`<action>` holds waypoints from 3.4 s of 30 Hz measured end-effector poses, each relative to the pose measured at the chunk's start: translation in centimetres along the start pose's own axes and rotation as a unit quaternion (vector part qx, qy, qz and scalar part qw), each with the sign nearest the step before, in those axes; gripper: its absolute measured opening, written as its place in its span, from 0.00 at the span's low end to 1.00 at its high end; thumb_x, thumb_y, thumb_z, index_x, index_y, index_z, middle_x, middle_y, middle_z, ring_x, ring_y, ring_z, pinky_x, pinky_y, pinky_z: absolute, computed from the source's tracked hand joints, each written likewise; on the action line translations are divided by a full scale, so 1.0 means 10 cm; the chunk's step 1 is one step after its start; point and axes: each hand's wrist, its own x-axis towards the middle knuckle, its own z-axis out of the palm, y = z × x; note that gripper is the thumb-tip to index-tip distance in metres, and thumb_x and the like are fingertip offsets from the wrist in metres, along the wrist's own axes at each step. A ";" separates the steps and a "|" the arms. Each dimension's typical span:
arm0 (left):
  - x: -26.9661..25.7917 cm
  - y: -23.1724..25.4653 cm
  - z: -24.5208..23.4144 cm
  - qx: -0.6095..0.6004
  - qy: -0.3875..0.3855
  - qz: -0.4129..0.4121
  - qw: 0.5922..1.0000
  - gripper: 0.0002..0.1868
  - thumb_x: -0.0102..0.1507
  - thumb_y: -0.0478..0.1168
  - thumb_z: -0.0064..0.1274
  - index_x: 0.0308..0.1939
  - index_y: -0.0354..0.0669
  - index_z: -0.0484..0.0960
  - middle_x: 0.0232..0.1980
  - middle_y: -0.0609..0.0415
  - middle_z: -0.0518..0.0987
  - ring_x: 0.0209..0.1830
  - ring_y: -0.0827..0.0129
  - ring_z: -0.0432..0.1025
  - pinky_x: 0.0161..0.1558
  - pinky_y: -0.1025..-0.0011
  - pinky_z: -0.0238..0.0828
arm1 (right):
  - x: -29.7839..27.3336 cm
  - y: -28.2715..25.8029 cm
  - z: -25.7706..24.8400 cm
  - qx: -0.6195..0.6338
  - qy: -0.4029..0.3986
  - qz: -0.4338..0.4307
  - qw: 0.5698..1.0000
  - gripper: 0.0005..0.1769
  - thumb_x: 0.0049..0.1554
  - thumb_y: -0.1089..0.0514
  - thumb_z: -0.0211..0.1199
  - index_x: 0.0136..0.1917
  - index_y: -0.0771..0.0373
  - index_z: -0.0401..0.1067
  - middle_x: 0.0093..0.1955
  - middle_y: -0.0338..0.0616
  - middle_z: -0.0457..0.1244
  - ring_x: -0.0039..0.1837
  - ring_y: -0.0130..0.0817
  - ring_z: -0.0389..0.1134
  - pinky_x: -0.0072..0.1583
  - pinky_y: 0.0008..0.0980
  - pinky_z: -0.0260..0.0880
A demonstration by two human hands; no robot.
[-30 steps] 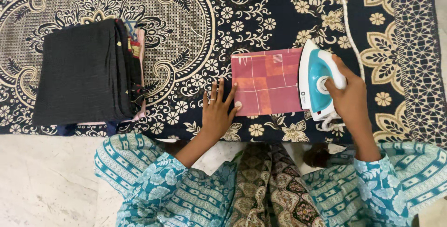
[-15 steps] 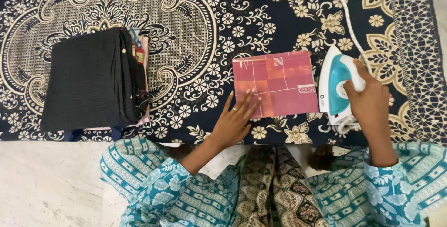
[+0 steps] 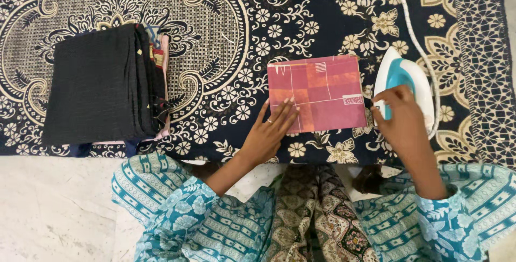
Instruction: The person irons a folded piece of patterned fabric on a bed using a handheld electric iron. They smooth the fabric with their hands, move the iron back and forth over the surface, and adjust the fabric's position to ensure even pressing.
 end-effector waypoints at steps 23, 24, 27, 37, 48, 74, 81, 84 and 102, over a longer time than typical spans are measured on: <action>0.01 -0.12 0.16 -0.019 0.221 0.035 0.974 0.13 0.60 0.35 0.53 0.49 0.38 0.78 0.50 0.49 0.76 0.59 0.56 0.72 0.73 0.46 0.58 | -0.03 -0.26 0.78 -0.097 -0.064 -0.242 0.963 0.21 0.48 0.63 0.64 0.56 0.64 0.68 0.53 0.48 0.62 0.59 0.46 0.65 0.62 0.44 0.63; 0.01 -0.15 0.15 -0.025 0.226 0.031 0.973 0.13 0.61 0.35 0.53 0.50 0.37 0.78 0.50 0.48 0.76 0.59 0.56 0.72 0.73 0.46 0.58 | -0.01 -0.22 0.74 -0.121 -0.056 -0.234 0.963 0.23 0.46 0.65 0.64 0.56 0.63 0.69 0.53 0.48 0.63 0.60 0.45 0.65 0.62 0.44 0.63; 0.03 -0.21 0.12 -0.050 0.241 0.022 0.969 0.14 0.61 0.34 0.52 0.51 0.36 0.79 0.50 0.48 0.77 0.58 0.56 0.72 0.71 0.47 0.60 | 0.06 -0.09 0.60 -0.162 -0.045 -0.191 0.967 0.21 0.46 0.66 0.65 0.55 0.62 0.70 0.53 0.46 0.64 0.60 0.45 0.65 0.61 0.43 0.63; 0.01 -0.34 -0.25 -0.204 0.298 -0.015 0.932 0.13 0.61 0.28 0.55 0.50 0.37 0.79 0.52 0.48 0.78 0.57 0.57 0.73 0.69 0.56 0.66 | 0.11 -0.05 -0.07 -0.015 0.019 -0.148 0.989 0.11 0.55 0.63 0.68 0.53 0.61 0.75 0.50 0.44 0.64 0.56 0.46 0.66 0.58 0.42 0.64; -0.18 -0.27 -0.63 -0.456 0.347 -0.082 0.816 0.10 0.65 0.23 0.52 0.50 0.34 0.79 0.50 0.46 0.80 0.51 0.59 0.78 0.55 0.67 0.74 | 0.01 0.00 -0.21 0.330 0.009 0.010 0.944 0.11 0.67 0.60 0.61 0.59 0.69 0.68 0.53 0.44 0.68 0.48 0.25 0.63 0.53 0.28 0.63; 0.33 -0.98 0.09 -0.563 0.217 -0.257 0.755 0.11 0.68 0.40 0.57 0.46 0.33 0.80 0.36 0.54 0.83 0.23 0.81 0.76 0.21 0.79 0.70 | 0.52 0.24 0.79 0.555 -0.103 0.147 0.812 0.17 0.63 0.58 0.65 0.62 0.68 0.73 0.51 0.41 0.69 0.52 0.23 0.69 0.55 0.24 0.67; 0.44 -1.12 0.35 -0.461 0.208 -0.272 0.819 0.11 0.65 0.41 0.59 0.44 0.36 0.82 0.34 0.53 0.84 0.21 0.75 0.76 0.23 0.74 0.69 | 0.60 0.40 1.02 0.559 -0.064 0.131 0.816 0.19 0.60 0.62 0.66 0.64 0.68 0.71 0.55 0.44 0.70 0.56 0.24 0.71 0.61 0.24 0.69; 0.45 -1.14 0.36 -0.442 0.205 -0.279 0.828 0.10 0.66 0.42 0.58 0.45 0.37 0.82 0.35 0.52 0.84 0.24 0.72 0.79 0.26 0.72 0.71 | 0.63 0.45 1.14 0.550 -0.044 0.125 0.825 0.20 0.61 0.63 0.68 0.65 0.70 0.71 0.55 0.46 0.70 0.55 0.24 0.70 0.58 0.22 0.68; 0.28 -0.88 0.24 -0.267 0.192 -0.269 0.905 0.25 0.66 0.44 0.58 0.63 0.38 0.70 0.60 0.41 0.76 0.48 0.46 0.76 0.45 0.55 0.74 | 0.24 0.17 0.25 0.145 0.171 -0.071 0.972 0.15 0.67 0.67 0.66 0.66 0.70 0.70 0.63 0.52 0.66 0.67 0.45 0.70 0.63 0.39 0.71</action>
